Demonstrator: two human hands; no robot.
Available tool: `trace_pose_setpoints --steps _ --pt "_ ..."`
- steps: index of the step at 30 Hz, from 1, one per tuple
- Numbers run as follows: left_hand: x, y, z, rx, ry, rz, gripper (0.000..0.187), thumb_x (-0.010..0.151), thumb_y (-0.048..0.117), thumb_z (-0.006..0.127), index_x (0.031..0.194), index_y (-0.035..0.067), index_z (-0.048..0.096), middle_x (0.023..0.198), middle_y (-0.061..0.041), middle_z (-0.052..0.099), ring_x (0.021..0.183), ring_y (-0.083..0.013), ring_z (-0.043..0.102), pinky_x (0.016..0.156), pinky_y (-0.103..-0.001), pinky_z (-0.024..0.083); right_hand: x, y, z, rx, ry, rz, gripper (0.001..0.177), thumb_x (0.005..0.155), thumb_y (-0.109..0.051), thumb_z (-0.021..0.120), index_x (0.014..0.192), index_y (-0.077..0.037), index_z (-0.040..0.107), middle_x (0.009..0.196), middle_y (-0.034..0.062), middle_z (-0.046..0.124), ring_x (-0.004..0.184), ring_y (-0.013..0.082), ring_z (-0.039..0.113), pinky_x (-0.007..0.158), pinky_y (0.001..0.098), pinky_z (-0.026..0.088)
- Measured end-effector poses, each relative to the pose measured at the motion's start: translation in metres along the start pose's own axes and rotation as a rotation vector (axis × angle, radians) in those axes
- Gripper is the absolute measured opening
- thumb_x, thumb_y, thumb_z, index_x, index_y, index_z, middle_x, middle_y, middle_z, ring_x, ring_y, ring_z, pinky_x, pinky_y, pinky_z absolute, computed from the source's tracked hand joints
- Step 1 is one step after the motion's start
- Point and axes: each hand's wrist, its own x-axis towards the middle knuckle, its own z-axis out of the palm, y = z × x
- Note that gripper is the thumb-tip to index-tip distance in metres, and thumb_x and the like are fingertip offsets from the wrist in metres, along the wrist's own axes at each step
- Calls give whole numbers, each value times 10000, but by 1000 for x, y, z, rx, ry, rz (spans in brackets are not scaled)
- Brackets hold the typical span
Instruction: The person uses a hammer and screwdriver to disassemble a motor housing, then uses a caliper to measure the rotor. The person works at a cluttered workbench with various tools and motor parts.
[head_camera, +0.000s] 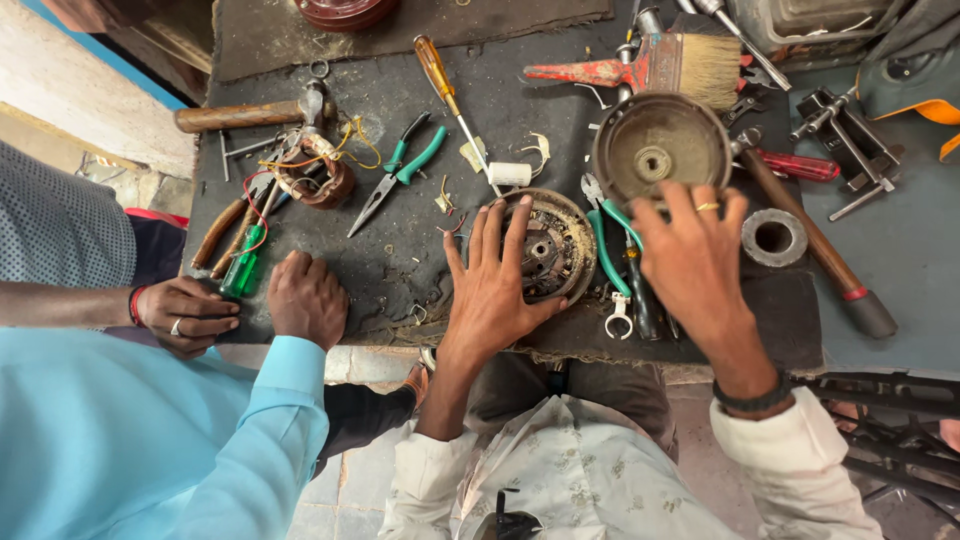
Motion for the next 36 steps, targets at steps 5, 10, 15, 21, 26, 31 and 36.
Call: trace_pose_setpoints --steps 5,10,15,21,26,31,36 --pt "3 2 -3 54 26 9 1307 561 464 943 1597 165 204 1572 -236 320 1454 -440 314 1124 -784 114 -16 -17 -15 152 28 59 232 949 -134 754 1173 -75 749 1152 81 671 1075 279 581 1013 472 398" --pt "3 0 2 77 78 55 1296 507 463 935 1578 166 268 1491 -276 373 1399 -462 364 1117 -761 155 -35 -26 -16 333 75 90 168 908 -105 793 1070 -72 765 1086 54 687 1009 257 595 965 434 403" --pt "3 -5 7 74 134 117 1286 472 476 929 1554 157 312 1431 -284 404 1368 -466 394 1148 -735 170 -43 -34 -13 396 139 119 155 896 -87 805 1046 -71 772 1059 51 693 1000 234 616 965 426 411" --pt "6 -8 9 58 145 146 1221 473 474 928 1493 113 361 1418 -289 411 1361 -475 399 1155 -712 194 -45 -36 -15 442 165 147 152 897 -88 809 1043 -67 773 1047 54 702 981 236 623 957 417 420" --pt "10 -10 1 19 117 127 1173 513 457 925 1491 112 377 1419 -273 443 1340 -473 425 1143 -614 285 -44 -39 -24 474 135 198 156 901 -79 798 1052 -53 771 1048 83 700 978 267 627 892 407 469" --pt "19 -10 -13 -38 54 96 1224 525 468 924 1527 78 341 1407 -279 503 1290 -481 495 1091 -554 395 -43 -39 -30 463 28 287 185 884 -88 791 1055 -21 766 1068 134 700 966 313 624 833 412 521" --pt "27 -11 -24 -114 -17 28 1216 534 458 919 1528 73 334 1360 -247 596 1276 -455 558 1003 -522 480 -53 -33 -44 338 154 328 116 975 -107 796 1063 -44 753 1060 101 711 970 281 652 882 369 515"
